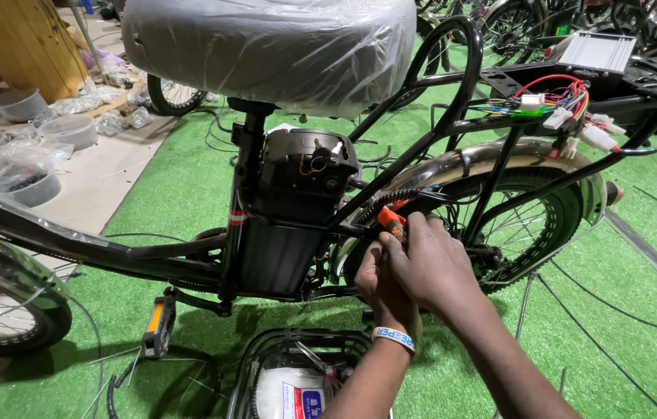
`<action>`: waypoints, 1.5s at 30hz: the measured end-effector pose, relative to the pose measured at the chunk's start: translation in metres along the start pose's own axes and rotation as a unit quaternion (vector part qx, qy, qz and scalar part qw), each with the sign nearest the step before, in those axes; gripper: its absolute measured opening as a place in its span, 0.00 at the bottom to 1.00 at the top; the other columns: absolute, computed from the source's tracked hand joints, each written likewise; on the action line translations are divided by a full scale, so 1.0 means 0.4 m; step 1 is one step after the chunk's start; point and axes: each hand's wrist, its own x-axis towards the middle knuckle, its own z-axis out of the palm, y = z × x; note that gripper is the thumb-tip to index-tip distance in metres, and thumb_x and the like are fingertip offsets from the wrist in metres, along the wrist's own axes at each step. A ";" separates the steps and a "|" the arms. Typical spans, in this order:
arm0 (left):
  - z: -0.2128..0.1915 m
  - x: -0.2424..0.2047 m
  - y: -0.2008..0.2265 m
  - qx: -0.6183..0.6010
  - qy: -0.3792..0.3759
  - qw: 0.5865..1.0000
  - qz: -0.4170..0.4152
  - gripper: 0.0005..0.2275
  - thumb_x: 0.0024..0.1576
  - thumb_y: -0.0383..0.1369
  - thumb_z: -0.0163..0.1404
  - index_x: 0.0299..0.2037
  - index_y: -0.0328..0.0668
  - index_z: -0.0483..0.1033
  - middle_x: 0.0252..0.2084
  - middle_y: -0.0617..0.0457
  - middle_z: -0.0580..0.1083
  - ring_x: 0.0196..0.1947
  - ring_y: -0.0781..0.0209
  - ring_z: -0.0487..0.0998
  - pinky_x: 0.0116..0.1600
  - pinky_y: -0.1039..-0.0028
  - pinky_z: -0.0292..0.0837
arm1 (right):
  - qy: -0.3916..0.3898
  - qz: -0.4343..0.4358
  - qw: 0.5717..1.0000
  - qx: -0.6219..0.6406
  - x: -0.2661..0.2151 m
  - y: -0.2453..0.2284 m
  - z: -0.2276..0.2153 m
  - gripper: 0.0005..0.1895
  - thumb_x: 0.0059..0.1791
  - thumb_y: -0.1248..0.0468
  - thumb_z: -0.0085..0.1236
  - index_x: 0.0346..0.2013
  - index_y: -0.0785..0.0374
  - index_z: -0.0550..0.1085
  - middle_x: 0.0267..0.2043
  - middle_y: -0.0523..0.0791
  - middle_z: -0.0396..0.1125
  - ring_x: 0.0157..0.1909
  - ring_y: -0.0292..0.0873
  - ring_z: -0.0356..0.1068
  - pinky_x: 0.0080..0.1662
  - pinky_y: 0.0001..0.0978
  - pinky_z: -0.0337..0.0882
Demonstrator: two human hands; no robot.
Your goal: The person is assembling the rear section of an electric bicycle, specifically working on the chain and motor area. They use their hands to align the chain and then use orange-handled pliers to secure or adjust components near the rear wheel and motor.
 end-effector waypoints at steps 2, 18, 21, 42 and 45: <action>0.000 -0.001 0.004 -0.011 -0.002 1.000 -0.011 0.12 0.51 0.27 0.46 0.38 0.47 0.84 0.35 0.47 0.79 0.35 0.59 0.78 0.43 0.70 0.75 | -0.006 0.004 1.000 -0.005 -0.007 -0.016 -0.016 0.23 0.49 0.45 0.45 0.42 0.63 0.65 0.47 0.59 0.65 0.50 0.67 0.69 0.52 0.56 0.66; -0.027 0.086 -0.163 -0.118 -0.026 0.989 -0.080 0.09 0.53 0.25 0.45 0.34 0.44 0.79 0.29 0.54 0.75 0.31 0.61 0.72 0.38 0.71 0.65 | -0.181 0.095 0.971 0.123 0.057 0.008 -0.030 0.26 0.42 0.53 0.52 0.46 0.70 0.65 0.43 0.62 0.67 0.52 0.64 0.69 0.52 0.53 0.66; -0.025 0.091 -0.155 -0.202 -0.048 0.943 -0.261 0.08 0.51 0.30 0.48 0.38 0.37 0.75 0.29 0.49 0.75 0.28 0.53 0.77 0.37 0.63 0.72 | -0.197 0.111 0.946 0.232 0.087 0.033 0.000 0.16 0.40 0.59 0.55 0.29 0.72 0.69 0.24 0.54 0.69 0.28 0.49 0.74 0.31 0.38 0.73; -0.004 0.128 0.075 -0.250 -0.264 0.849 -0.384 0.11 0.46 0.30 0.63 0.31 0.39 0.71 0.23 0.55 0.72 0.22 0.64 0.75 0.31 0.78 0.71 | -0.195 0.136 0.922 0.307 0.079 0.034 0.018 0.12 0.36 0.62 0.51 0.22 0.71 0.71 0.18 0.50 0.58 0.19 0.47 0.60 0.25 0.37 0.59; 0.008 0.128 0.077 -0.228 -0.235 0.865 -0.380 0.10 0.45 0.27 0.63 0.28 0.38 0.71 0.21 0.54 0.70 0.21 0.65 0.73 0.32 0.79 0.69 | -0.196 0.148 0.901 0.357 0.062 0.021 -0.006 0.09 0.34 0.66 0.52 0.20 0.72 0.69 0.15 0.48 0.53 0.15 0.44 0.56 0.22 0.34 0.55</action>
